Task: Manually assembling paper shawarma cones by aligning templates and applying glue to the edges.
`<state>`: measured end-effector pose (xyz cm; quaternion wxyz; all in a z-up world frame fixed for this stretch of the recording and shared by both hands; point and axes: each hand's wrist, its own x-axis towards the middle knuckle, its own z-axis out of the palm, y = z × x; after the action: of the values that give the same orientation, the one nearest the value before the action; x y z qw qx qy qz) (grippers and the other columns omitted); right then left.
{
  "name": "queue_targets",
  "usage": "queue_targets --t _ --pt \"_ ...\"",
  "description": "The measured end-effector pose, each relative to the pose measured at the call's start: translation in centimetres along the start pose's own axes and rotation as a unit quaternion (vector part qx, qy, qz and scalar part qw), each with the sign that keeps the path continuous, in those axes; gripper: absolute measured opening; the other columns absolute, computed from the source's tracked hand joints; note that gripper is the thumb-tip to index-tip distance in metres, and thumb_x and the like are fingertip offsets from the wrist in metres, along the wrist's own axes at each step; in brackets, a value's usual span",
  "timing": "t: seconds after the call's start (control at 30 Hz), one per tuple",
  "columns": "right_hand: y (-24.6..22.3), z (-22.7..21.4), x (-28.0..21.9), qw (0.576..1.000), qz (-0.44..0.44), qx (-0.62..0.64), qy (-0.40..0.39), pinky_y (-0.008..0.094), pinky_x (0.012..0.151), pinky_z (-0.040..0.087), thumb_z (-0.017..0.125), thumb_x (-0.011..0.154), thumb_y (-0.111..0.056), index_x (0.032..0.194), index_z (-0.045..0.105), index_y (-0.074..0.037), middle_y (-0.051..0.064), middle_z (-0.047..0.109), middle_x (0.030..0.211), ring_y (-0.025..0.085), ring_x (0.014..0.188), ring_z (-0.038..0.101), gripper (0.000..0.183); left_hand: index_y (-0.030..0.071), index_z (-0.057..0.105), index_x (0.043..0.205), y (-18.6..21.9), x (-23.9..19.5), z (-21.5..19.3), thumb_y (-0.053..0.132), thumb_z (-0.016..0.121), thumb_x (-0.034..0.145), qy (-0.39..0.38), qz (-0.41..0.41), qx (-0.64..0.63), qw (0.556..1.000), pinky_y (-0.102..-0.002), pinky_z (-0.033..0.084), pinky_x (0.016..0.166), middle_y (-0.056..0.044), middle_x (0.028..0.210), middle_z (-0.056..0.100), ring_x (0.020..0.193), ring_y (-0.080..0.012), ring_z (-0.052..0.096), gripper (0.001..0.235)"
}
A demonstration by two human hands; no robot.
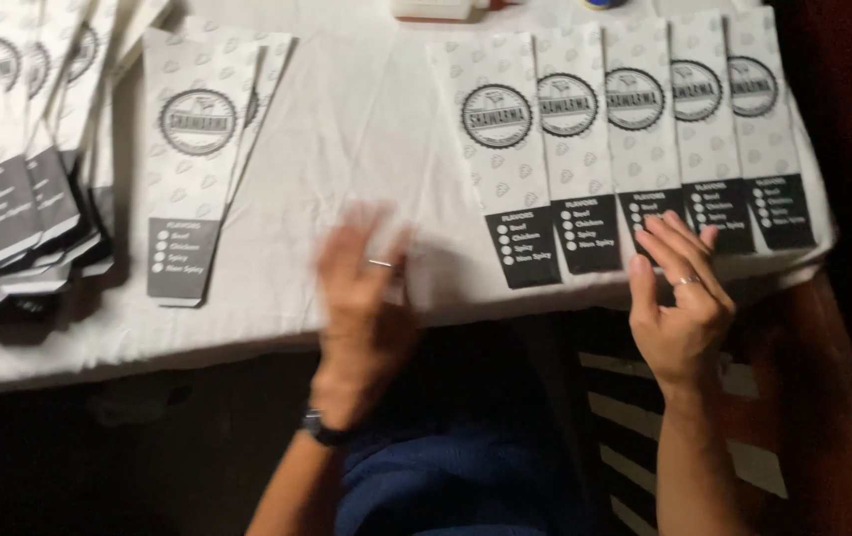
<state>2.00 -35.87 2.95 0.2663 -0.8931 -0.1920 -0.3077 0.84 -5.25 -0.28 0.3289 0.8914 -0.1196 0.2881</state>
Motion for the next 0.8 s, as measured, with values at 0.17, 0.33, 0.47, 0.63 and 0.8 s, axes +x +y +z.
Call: queue_targets --t 0.17,0.33,0.47,0.63,0.8 --pt "-0.6 0.0 -0.1 1.0 -0.012 0.006 0.003 0.057 0.127 0.038 0.063 0.106 0.015 0.118 0.071 0.015 0.028 0.071 0.126 0.045 0.128 0.066 0.014 -0.006 0.054 0.148 -8.8 -1.6 -8.5 0.003 0.056 0.083 -0.07 -0.119 0.291 0.947 -0.061 0.019 0.121 -0.029 0.157 0.048 0.15 -0.0476 0.032 0.066" --pt "-3.5 1.1 1.3 0.999 -0.033 0.029 -0.013 0.058 0.125 0.039 0.065 0.105 0.012 0.118 0.071 0.015 0.03 0.07 0.126 0.046 0.126 0.066 0.014 -0.008 0.048 0.14 -2.4 -1.0 -6.4 -0.006 0.047 0.076 -0.122 -0.108 0.296 0.941 -0.061 0.029 0.117 -0.033 0.143 0.051 0.139 -0.0478 0.043 0.064" --pt "-6.4 3.5 1.5 0.992 -0.041 0.11 -0.038 0.051 0.123 0.033 0.07 0.099 0.0 0.119 0.073 0.001 0.019 0.07 0.129 0.04 0.129 0.063 0.02 -0.007 0.054 0.143 2.4 -1.6 -1.3 -0.004 0.062 0.07 -0.124 -0.029 0.237 0.963 -0.05 0.046 0.099 -0.034 0.146 0.051 0.135 -0.0476 0.05 0.073" --pt "-10.0 6.7 1.2 0.977 -0.098 0.172 -0.082 0.052 0.121 0.035 0.073 0.092 0.0 0.114 0.074 -0.001 0.016 0.071 0.128 0.036 0.126 0.065 0.022 -0.01 0.056 0.139 2.9 -0.9 0.5 -0.006 0.059 0.076 -0.11 -0.021 0.146 0.983 -0.045 0.048 0.098 -0.038 0.142 0.051 0.128 -0.0486 0.047 0.063" --pt "-10.1 8.9 1.2 0.953 -0.144 0.233 -0.126 0.055 0.12 0.038 0.077 0.086 0.003 0.107 0.073 0.005 0.019 0.071 0.124 0.038 0.124 0.066 0.022 -0.008 0.061 0.131 0.5 -1.4 0.6 -0.011 0.058 0.092 0.021 -0.007 -0.084 0.996 -0.05 0.05 0.102 -0.029 0.134 0.057 0.114 -0.0463 0.058 0.039"
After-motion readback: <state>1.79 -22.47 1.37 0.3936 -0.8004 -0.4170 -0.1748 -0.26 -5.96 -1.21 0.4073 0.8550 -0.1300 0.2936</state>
